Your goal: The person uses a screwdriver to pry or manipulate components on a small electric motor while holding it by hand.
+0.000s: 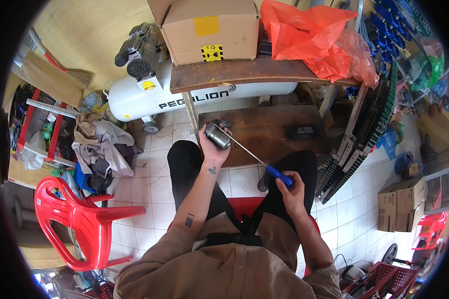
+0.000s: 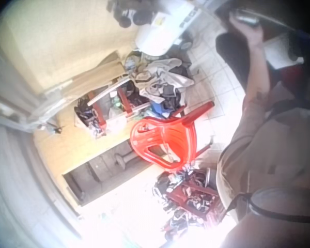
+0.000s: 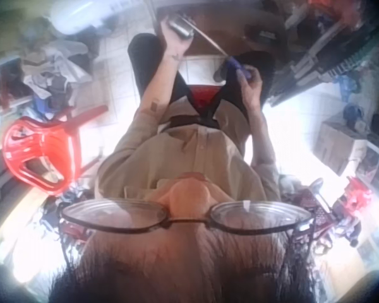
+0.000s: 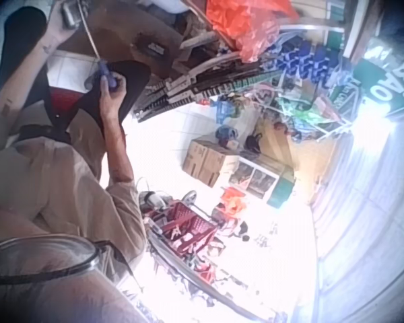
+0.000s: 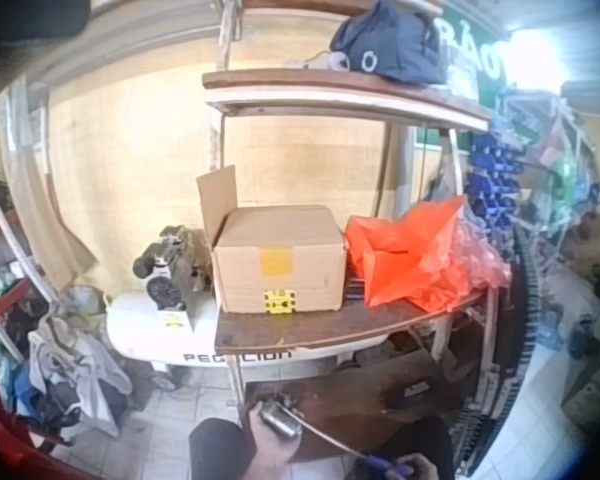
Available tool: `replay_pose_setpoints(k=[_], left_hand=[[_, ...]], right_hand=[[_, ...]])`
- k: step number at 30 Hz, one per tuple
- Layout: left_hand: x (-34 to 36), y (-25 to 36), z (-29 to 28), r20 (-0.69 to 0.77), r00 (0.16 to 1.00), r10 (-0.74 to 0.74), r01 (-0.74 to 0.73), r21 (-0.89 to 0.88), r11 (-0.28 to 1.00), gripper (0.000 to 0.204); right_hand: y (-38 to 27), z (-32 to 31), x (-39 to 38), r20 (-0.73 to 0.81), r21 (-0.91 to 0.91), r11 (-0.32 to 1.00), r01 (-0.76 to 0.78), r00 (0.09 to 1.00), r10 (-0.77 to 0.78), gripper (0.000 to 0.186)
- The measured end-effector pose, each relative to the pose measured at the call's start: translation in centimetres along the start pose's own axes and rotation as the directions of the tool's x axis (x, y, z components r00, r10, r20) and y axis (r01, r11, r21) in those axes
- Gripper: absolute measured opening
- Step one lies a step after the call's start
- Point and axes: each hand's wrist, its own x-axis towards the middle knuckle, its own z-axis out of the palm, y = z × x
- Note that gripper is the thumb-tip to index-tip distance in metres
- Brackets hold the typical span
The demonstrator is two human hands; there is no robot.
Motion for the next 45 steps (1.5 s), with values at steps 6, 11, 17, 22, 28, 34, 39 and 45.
replay_pose_setpoints(k=[6, 11, 17, 22, 28, 34, 39, 45], left_hand=[[0.1, 0.0, -0.3, 0.019, 1.000, 0.005, -0.005, 0.008, 1.000, 0.037], [0.2, 0.0, -0.6, 0.018, 1.000, -0.001, 0.000, 0.031, 1.000, 0.037], [0.2, -0.3, -0.6, 0.007, 1.000, -0.002, 0.002, 0.039, 0.999, 0.037], [0.3, -0.3, -0.7, 0.024, 1.000, -0.006, 0.005, 0.053, 0.999, 0.037], [0.4, 0.0, -0.7, 0.040, 0.999, -0.002, 0.001, 0.025, 1.000, 0.038], [0.5, 0.1, -0.9, -0.009, 1.000, 0.003, -0.003, 0.020, 1.000, 0.038], [0.3, -0.3, -0.5, -0.006, 1.000, 0.003, -0.002, 0.042, 0.999, 0.040], [0.4, 0.0, -0.7, 0.038, 0.999, 0.022, -0.025, 0.059, 0.998, 0.039]], right_hand=[[-0.4, 0.0, 0.2, 0.043, 0.259, 0.953, -0.157, 0.988, 0.151, 0.027], [-0.2, -0.6, 0.2, 0.149, 0.448, 0.836, -0.315, 0.949, 0.278, 0.036], [-4.4, 1.6, -0.9, 0.105, 0.301, 0.921, -0.246, 0.969, 0.224, 0.043], [-2.9, -1.2, -0.2, 0.283, 0.220, 0.896, -0.385, 0.904, 0.319, 0.050], [-1.1, 0.0, 0.0, 0.088, 0.138, 0.981, -0.138, 0.988, 0.127, 0.031], [0.0, -0.1, 0.4, 0.021, 0.290, 0.951, -0.109, 0.994, 0.107, 0.027], [0.7, -0.3, 0.3, 0.046, 0.361, 0.930, -0.075, 0.997, 0.062, 0.035], [-4.1, 0.6, -0.7, 0.186, 0.247, 0.916, -0.315, 0.943, 0.275, 0.041]])
